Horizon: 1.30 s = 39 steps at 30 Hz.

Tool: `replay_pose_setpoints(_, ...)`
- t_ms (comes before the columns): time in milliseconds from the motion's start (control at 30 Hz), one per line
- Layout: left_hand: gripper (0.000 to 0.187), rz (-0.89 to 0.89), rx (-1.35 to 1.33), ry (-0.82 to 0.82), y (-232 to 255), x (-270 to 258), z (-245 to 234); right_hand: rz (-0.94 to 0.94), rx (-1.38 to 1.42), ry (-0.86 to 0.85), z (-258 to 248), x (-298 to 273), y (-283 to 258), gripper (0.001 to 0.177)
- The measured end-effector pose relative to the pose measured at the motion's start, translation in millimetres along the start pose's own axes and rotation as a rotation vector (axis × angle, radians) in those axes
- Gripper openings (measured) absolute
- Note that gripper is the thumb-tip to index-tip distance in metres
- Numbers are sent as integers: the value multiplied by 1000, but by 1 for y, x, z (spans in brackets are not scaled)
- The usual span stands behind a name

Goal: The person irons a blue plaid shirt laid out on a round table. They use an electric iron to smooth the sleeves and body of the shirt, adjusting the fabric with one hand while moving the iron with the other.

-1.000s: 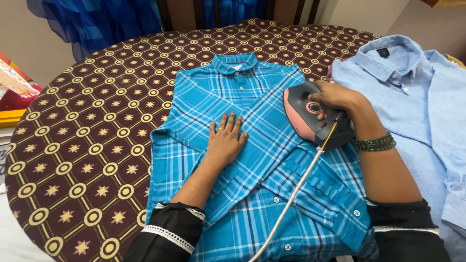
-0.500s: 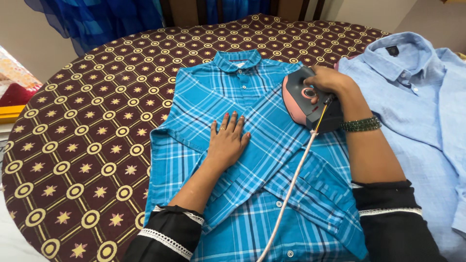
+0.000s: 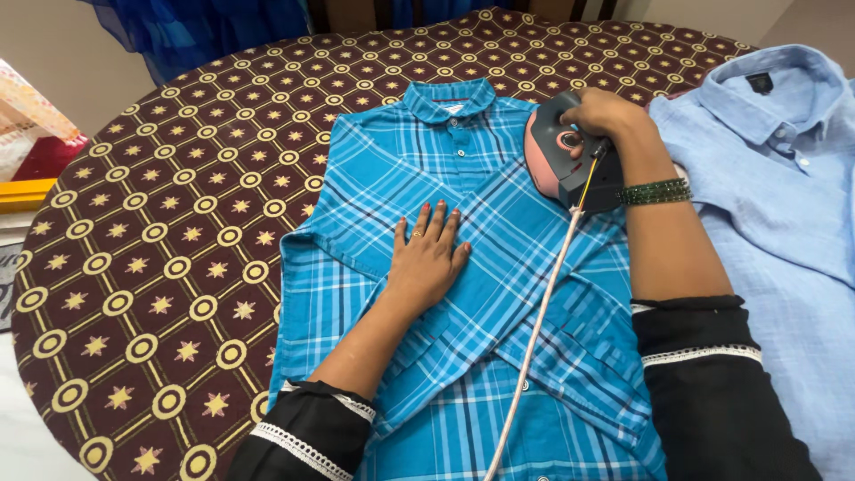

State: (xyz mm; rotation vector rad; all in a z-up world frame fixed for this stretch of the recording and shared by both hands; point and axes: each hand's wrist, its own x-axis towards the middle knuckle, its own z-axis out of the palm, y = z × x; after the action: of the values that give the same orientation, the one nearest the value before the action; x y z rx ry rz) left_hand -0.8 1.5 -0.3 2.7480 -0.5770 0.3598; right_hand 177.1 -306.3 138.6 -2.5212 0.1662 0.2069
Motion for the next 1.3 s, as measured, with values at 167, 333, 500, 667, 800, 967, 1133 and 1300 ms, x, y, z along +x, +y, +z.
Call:
replay_pose_setpoints(167, 64, -2, -6, -4, 2, 2, -1, 56, -171, 8, -3, -19, -14, 40)
replay_pose_setpoints(333, 64, 5, 8, -8, 0, 2, 1, 90, -118, -36, -5, -42, -14, 44)
replay_pose_setpoints(500, 64, 10, 7, -8, -2, 3, 3, 28, -64, -80, -7, -62, -1, 51)
replay_pose_setpoints(667, 64, 2, 3, -7, -2, 3, 3, 17, -52, -129, -11, -100, 16, 51)
replay_pose_setpoints(800, 64, 7, 10, -2, -3, 4, 4, 62, -41, -111, -12, -135, 19, 53)
replay_pose_setpoints(967, 64, 1, 0, -1, -3, 3, 5, 32, -66, -167, -15, -181, 11, 62)
replay_pose_setpoints(1133, 63, 0, 3, -4, -3, 4, 6, 6, -162, -281, -21, -210, 6, 69)
replay_pose_setpoints(1300, 63, -7, 17, 0, -1, 4, 5, -61, -195, -294, -19, -199, 7, 72)
